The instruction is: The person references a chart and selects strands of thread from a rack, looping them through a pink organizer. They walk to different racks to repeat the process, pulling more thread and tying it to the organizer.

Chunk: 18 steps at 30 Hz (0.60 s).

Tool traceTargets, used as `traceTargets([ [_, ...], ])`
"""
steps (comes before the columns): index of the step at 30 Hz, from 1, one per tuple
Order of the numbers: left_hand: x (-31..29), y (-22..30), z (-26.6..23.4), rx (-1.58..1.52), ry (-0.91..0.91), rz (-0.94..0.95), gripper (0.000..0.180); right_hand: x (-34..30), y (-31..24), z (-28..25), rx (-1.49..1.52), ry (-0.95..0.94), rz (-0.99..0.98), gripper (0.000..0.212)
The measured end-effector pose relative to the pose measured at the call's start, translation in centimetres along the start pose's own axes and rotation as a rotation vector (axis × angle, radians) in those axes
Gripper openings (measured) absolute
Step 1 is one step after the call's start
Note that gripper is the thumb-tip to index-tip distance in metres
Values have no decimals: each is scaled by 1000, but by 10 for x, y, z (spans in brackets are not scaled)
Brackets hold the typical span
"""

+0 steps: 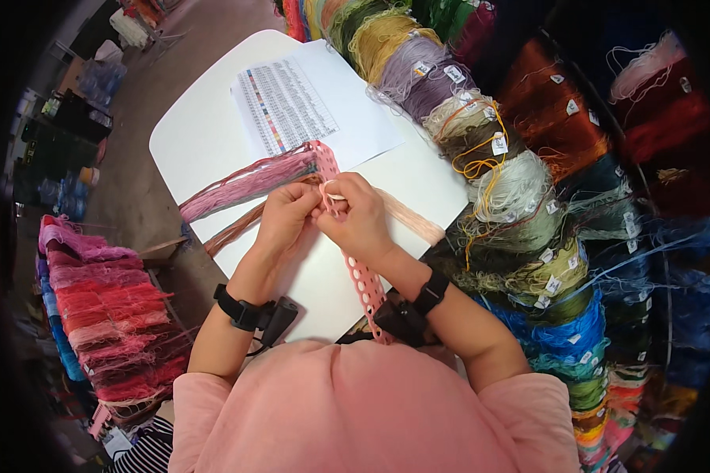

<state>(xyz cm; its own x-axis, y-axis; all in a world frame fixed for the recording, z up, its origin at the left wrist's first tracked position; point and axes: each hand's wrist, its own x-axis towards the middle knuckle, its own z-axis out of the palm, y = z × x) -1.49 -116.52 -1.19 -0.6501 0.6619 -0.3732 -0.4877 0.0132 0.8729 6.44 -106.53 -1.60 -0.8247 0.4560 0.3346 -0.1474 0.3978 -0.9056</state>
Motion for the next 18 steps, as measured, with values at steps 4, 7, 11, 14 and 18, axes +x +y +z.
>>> traceTargets([
  [4,4,-3,0,95,16,52,11,2,3,1,-77,0,29,23],
  [7,2,1,-9,108,45,20,11,2,2,2,-155,12,-9,22],
  [11,-13,13,-49,-390,-45,-54,10,0,9,6,-175,64,-140,23],
  [14,-18,18,-49,-394,14,-121,11,2,6,6,-231,19,-100,22],
  [18,-16,26,-40,-339,-4,-196,12,1,4,5,-216,-13,-38,20],
])
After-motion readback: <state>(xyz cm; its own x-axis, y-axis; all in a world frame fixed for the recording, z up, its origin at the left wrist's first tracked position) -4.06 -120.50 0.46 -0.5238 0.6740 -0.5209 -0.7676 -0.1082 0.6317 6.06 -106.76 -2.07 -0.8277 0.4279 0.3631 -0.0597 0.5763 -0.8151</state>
